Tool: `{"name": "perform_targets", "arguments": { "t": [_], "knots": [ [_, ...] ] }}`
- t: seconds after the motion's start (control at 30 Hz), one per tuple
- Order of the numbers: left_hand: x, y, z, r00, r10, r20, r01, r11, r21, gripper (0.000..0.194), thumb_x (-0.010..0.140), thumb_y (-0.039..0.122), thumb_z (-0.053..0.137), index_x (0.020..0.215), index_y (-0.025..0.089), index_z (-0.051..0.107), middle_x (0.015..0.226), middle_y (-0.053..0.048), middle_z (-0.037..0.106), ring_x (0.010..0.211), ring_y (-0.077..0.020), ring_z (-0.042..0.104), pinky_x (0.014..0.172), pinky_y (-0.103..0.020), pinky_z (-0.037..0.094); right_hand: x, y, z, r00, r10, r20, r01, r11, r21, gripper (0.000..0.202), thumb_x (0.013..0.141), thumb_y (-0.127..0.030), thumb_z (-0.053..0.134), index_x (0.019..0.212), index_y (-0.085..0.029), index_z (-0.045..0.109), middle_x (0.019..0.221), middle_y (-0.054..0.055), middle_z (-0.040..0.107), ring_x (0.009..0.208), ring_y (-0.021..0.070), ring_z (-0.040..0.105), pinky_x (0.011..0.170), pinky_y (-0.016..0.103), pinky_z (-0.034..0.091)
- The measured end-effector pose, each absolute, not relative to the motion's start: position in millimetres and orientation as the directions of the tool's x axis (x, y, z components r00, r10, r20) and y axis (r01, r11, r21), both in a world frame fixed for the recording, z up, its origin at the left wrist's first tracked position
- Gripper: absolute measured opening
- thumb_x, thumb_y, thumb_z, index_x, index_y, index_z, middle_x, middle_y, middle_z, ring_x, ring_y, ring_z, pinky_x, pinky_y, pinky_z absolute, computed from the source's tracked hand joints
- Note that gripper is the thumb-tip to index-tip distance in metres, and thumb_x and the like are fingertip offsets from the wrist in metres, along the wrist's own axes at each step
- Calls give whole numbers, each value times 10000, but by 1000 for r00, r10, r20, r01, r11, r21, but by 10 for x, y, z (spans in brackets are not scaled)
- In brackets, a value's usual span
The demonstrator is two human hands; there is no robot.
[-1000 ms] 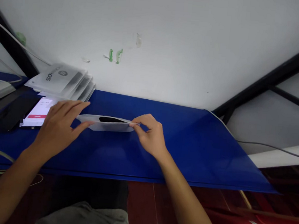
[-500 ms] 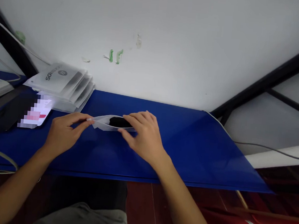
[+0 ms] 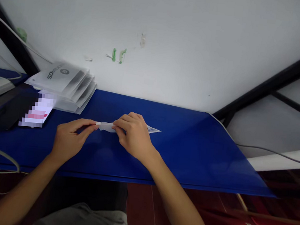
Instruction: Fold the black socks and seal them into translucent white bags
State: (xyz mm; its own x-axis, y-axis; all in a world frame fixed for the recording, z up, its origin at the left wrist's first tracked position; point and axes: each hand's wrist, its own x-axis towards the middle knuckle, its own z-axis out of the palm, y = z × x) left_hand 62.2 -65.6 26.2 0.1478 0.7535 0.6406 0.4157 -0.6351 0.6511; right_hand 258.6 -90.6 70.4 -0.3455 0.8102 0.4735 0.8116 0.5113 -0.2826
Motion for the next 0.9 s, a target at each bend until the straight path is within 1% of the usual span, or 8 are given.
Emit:
{"name": "perform_targets", "arguments": {
  "t": [0.1, 0.2, 0.33, 0.4, 0.47, 0.57, 0.7, 0.9],
  "knots": [
    [629, -647, 257, 184, 711, 679, 434, -678, 593, 79, 859, 217, 606, 827, 199, 675, 770, 19, 723, 671, -102, 660, 662, -211, 537, 2578, -905, 727, -355, 827, 436, 816, 502, -288, 156, 878, -167, 548, 848, -194, 699, 796, 14, 680, 725, 158, 510, 732, 327, 361],
    [625, -629, 248, 224, 664, 713, 449, -720, 529, 105, 887, 169, 549, 849, 190, 645, 790, 5, 706, 706, -102, 651, 697, -215, 527, 2577, -899, 745, -360, 836, 415, 821, 495, -284, 169, 883, -170, 542, 870, -204, 707, 809, 13, 680, 730, 159, 506, 727, 327, 353],
    [605, -606, 222, 289, 630, 721, 465, -751, 469, 131, 906, 138, 499, 861, 183, 613, 789, -2, 673, 732, -101, 634, 718, -214, 510, 2567, -897, 744, -357, 847, 393, 829, 482, -285, 166, 881, -163, 545, 849, -208, 702, 796, 9, 678, 728, 157, 510, 734, 322, 355],
    [606, -604, 216, 309, 621, 720, 474, -757, 449, 141, 909, 123, 482, 855, 181, 598, 775, 0, 657, 723, -98, 623, 708, -207, 501, 2541, -903, 742, -346, 853, 390, 833, 471, -291, 142, 877, -167, 555, 860, -200, 692, 825, 16, 682, 755, 161, 528, 751, 320, 367],
    [619, -611, 221, 317, 613, 724, 478, -762, 437, 153, 911, 112, 466, 848, 181, 587, 764, 1, 649, 710, -96, 617, 693, -203, 494, 2501, -909, 744, -349, 846, 404, 822, 483, -302, 119, 878, -199, 572, 925, -195, 681, 913, 37, 687, 828, 173, 557, 789, 325, 385],
    [650, -630, 247, 318, 603, 731, 471, -770, 430, 166, 913, 110, 450, 846, 181, 584, 767, -6, 656, 711, -101, 619, 683, -206, 489, 2436, -910, 755, -378, 816, 437, 789, 531, -310, 165, 888, -259, 580, 1013, -190, 663, 1029, 65, 675, 929, 187, 574, 841, 335, 400],
    [667, -649, 277, 322, 612, 722, 469, -766, 440, 171, 920, 130, 446, 846, 191, 588, 775, -4, 673, 708, -105, 627, 676, -219, 494, 2391, -895, 772, -397, 806, 439, 780, 548, -302, 167, 921, -273, 528, 957, -205, 676, 1031, 59, 671, 926, 181, 576, 835, 335, 405],
    [649, -655, 244, 357, 604, 713, 447, -780, 437, 166, 909, 106, 457, 840, 188, 584, 759, 6, 658, 698, -97, 619, 672, -211, 491, 2396, -901, 798, -460, 796, 392, 762, 581, -285, 155, 911, -217, 510, 923, -192, 663, 1073, 69, 658, 945, 190, 574, 836, 341, 404]
  ]
}}
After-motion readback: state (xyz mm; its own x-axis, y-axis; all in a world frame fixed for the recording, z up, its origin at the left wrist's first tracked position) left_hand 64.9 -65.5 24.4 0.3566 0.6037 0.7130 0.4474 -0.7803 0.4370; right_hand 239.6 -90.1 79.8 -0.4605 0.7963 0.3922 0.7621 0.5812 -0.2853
